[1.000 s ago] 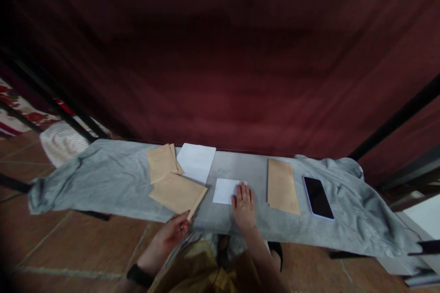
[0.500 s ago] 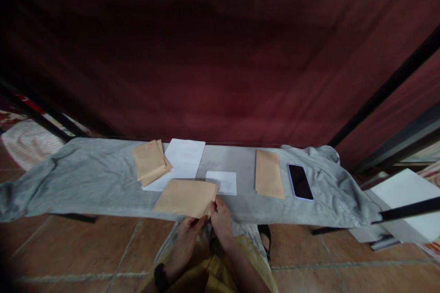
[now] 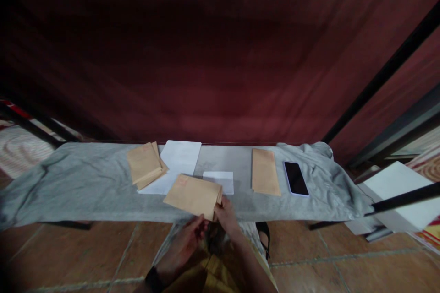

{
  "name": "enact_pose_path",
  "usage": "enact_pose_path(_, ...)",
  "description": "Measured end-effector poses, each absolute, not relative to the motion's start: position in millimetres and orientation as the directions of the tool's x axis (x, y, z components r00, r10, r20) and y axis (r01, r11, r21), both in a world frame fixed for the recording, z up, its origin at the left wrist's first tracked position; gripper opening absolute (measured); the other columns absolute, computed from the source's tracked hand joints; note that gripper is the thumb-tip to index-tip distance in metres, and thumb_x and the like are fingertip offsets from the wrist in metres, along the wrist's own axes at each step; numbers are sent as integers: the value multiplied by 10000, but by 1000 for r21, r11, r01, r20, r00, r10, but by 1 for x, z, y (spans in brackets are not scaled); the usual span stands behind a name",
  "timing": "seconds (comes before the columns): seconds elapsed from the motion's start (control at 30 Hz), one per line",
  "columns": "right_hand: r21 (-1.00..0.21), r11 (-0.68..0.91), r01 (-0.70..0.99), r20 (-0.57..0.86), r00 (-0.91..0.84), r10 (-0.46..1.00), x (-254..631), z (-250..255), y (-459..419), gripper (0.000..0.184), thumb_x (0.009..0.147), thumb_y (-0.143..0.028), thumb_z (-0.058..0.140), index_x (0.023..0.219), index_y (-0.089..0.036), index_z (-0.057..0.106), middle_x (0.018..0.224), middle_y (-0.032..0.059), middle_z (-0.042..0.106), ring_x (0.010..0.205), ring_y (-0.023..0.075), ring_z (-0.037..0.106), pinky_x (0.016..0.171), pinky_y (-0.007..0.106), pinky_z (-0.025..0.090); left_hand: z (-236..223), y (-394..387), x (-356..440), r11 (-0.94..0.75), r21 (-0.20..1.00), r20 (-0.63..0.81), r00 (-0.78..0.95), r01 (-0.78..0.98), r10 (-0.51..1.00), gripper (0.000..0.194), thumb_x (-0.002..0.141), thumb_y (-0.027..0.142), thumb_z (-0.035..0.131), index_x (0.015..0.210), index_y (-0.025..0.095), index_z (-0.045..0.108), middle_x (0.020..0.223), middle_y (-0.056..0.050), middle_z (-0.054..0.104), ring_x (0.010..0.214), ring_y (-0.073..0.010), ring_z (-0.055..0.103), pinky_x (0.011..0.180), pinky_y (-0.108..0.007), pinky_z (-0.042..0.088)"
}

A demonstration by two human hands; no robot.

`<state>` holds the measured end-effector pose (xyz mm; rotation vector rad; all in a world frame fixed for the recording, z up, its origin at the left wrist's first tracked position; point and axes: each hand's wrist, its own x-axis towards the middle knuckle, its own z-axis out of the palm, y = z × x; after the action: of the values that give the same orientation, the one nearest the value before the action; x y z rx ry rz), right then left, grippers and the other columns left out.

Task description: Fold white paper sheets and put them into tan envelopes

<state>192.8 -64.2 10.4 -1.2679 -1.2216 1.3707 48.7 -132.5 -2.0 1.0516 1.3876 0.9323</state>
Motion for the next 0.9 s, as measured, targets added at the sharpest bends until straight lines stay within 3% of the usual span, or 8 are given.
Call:
enact_pose_path(0.1,-994,-16,104,-18,-16,1000,207,9,-57,340,810,-445,573,995,-202,723,975,72,767,944,260,683,856,389,552,3,-134,51,287,943,-297,37,167,954,318,924,522,491,858,274,678,835,-52,746,789,-231,718,685,-361,584)
enact_pose_path(0.17,-997,9,80,7,-28,1000,214,11,-55,347,834,-456,554,1004,-204,720,953,61,764,936,247,682,869,389,553,13,-127,48,74,925,-90,25,373,996,267,897,473,557,1000,276,704,1021,-67,751,997,-260,707,850,-410,581)
enact_pose_path(0.27,-999,12,30,9,-109,994,221,17,-57,324,838,-437,553,992,-208,721,913,43,755,910,236,681,871,386,558,32,-107,38,-280,634,257,145,720,955,691,810,395,701,1453,260,486,1584,-123,408,1480,-344,342,1177,-584,316)
enact_pose_path(0.37,-999,24,28,19,-166,986,226,19,-60,284,838,-390,548,963,-205,724,840,23,736,877,220,673,834,353,557,45,-88,27,-422,310,288,339,852,895,988,739,421,788,1572,253,285,1684,-171,139,1537,-413,141,1185,-678,184)
enact_pose_path(0.47,-996,37,82,24,-160,987,235,15,-62,241,834,-345,536,895,-197,717,780,10,718,788,194,659,742,300,543,47,-78,19,-484,181,232,441,856,867,1088,704,458,804,1596,266,210,1672,-179,185,1527,-415,184,1188,-676,164)
enact_pose_path(0.6,-971,16,237,-13,-123,992,247,8,-64,223,845,-259,488,917,-200,691,804,18,729,731,185,667,666,272,523,39,-78,17,-529,115,228,496,841,838,1010,737,359,741,1596,283,216,1598,-154,366,1490,-377,302,1216,-651,89)
enact_pose_path(0.77,-808,65,586,177,136,975,254,10,-72,224,871,-232,506,1046,-212,645,974,91,715,900,240,684,815,350,550,27,-84,22,-517,117,237,482,848,843,962,752,296,679,1599,237,225,1530,-162,454,1444,-350,376,1235,-592,91)
enact_pose_path(0.9,-822,126,556,229,120,966,250,22,-77,217,938,-312,467,1010,-223,651,975,104,704,909,246,675,853,375,549,20,-86,23,-508,131,239,470,852,850,1001,747,334,693,1607,233,191,1532,-155,448,1438,-345,377,1232,-580,118)
